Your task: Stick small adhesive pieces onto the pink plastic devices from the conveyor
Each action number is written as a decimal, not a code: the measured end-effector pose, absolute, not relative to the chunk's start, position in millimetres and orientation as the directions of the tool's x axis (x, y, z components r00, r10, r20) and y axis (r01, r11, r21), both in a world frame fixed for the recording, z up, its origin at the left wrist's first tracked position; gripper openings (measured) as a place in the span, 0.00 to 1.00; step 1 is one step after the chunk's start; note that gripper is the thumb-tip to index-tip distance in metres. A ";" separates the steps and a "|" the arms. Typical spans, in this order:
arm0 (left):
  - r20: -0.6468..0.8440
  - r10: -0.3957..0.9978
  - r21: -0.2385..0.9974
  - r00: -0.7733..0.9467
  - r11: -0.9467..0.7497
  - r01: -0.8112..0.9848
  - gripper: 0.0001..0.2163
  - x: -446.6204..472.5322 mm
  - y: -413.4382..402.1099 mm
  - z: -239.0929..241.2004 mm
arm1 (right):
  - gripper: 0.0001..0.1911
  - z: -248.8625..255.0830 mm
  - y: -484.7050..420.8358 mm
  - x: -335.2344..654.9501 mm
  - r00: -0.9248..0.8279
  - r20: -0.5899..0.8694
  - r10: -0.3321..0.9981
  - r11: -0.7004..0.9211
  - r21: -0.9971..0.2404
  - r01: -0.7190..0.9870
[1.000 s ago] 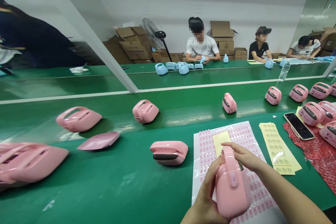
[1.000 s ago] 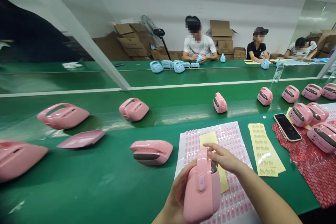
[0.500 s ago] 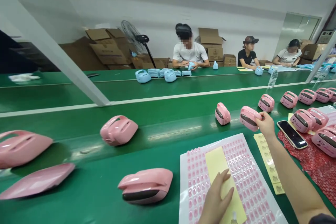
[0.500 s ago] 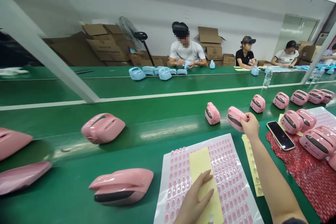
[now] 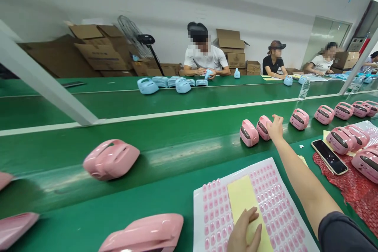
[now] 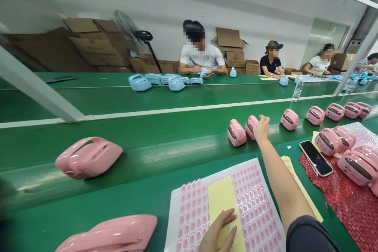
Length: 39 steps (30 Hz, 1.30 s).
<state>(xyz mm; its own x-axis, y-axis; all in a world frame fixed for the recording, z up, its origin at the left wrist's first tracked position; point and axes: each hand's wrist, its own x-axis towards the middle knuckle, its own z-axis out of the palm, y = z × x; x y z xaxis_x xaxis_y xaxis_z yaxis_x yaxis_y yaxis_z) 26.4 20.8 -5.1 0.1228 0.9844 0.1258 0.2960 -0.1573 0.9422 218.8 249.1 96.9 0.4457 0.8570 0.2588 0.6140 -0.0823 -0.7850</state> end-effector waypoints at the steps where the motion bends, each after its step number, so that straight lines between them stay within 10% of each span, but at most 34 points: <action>1: 0.121 0.985 0.943 0.120 -0.152 0.295 0.15 27.8 20.6 -5.5 | 0.15 97.3 246.2 209.5 0.420 0.275 0.865 -0.055 -0.780 0.624; 10: -0.050 0.976 0.993 0.211 0.071 -0.095 0.15 14.9 30.3 27.0 | 0.06 101.9 223.4 186.1 0.293 0.097 0.951 -0.062 -0.871 0.488; 15: 0.007 0.989 0.869 0.145 0.066 -0.490 0.36 19.9 35.2 31.8 | 0.12 107.2 152.6 197.9 0.139 -0.115 0.984 -0.145 -0.962 0.230; 24: -0.033 0.984 0.801 0.177 0.132 -0.584 0.41 13.1 -1.3 43.2 | 0.24 68.5 0.2 177.3 -0.229 -0.386 0.894 -0.418 -0.901 -0.116; 31: -0.285 0.958 0.682 0.033 0.227 -0.695 0.33 13.9 -2.0 77.1 | 0.08 20.5 -43.1 173.5 -0.049 0.080 0.996 0.094 -0.834 0.544; 39: -0.361 0.930 0.777 -0.068 0.259 -0.573 0.29 31.0 9.5 80.4 | 0.07 22.4 -40.3 175.2 -0.168 0.047 0.985 0.130 -0.839 0.529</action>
<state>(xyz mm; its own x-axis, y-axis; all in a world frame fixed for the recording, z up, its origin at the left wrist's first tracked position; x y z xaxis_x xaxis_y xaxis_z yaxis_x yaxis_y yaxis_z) 31.0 9.5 80.4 -0.0682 0.9302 -0.3607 -0.5733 0.2594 0.7772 175.2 -40.3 22.4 -0.1681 0.9846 0.0472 0.5287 0.1304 -0.8387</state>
